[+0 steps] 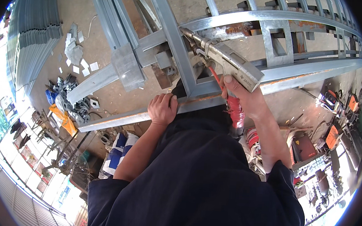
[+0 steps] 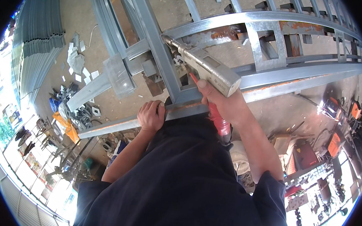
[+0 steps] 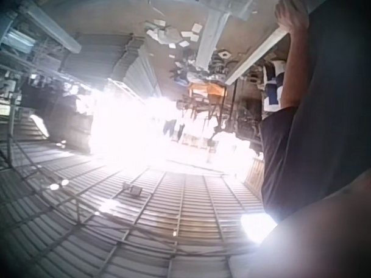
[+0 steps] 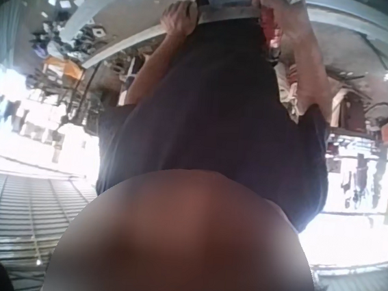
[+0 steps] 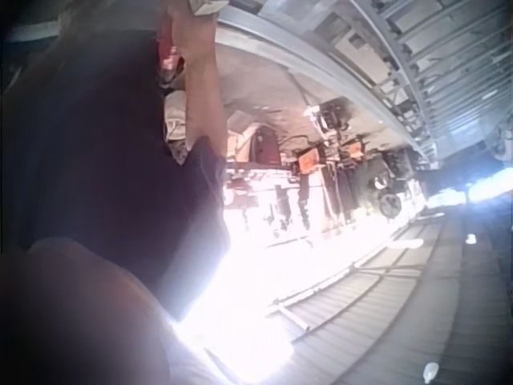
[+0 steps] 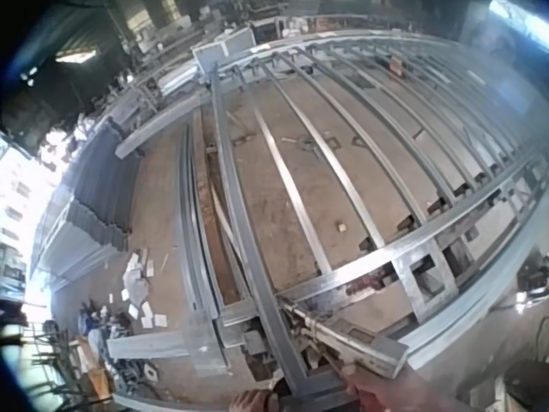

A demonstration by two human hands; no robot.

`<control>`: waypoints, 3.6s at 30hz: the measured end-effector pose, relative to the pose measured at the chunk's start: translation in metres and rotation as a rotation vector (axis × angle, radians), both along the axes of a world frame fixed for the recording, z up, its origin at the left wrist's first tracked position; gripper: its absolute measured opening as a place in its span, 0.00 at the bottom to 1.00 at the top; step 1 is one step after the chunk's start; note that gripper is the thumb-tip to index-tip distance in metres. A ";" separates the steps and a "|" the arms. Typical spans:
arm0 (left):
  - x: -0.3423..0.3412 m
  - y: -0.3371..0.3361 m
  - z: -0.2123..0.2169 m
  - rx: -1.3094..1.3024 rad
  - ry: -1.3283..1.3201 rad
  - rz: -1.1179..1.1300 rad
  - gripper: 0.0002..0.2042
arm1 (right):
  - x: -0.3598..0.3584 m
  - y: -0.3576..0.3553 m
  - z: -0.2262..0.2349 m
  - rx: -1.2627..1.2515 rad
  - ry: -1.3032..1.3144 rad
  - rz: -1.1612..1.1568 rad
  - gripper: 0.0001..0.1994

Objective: The person welds a metal frame structure using a handheld welding torch. They move along the frame, applying welds at multiple joints while holding the frame steady with the other hand. The work takes place in a workshop with tools and metal pieces visible in the background.

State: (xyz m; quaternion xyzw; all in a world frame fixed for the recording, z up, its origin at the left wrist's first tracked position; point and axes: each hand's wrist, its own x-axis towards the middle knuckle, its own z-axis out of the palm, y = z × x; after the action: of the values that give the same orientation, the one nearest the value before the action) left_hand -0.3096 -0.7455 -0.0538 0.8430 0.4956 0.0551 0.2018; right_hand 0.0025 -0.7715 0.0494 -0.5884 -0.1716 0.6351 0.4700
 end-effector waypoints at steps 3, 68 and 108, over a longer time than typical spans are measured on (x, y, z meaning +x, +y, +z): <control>-0.001 -0.001 0.000 0.000 0.007 0.003 0.07 | -0.002 0.000 -0.002 0.010 0.032 -0.028 0.22; -0.002 -0.003 -0.004 -0.006 0.032 0.022 0.09 | -0.007 -0.032 -0.001 -0.086 0.012 0.000 0.20; -0.064 -0.037 0.035 -2.111 0.041 -0.962 0.27 | -0.304 -0.122 0.046 -0.159 -0.722 -0.607 0.36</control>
State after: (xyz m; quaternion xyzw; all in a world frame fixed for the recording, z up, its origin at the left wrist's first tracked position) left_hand -0.3741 -0.7830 -0.0189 0.3574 -0.0732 -0.4819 0.7967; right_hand -0.3012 -0.8933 0.0953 -0.8292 -0.0953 0.2353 0.4980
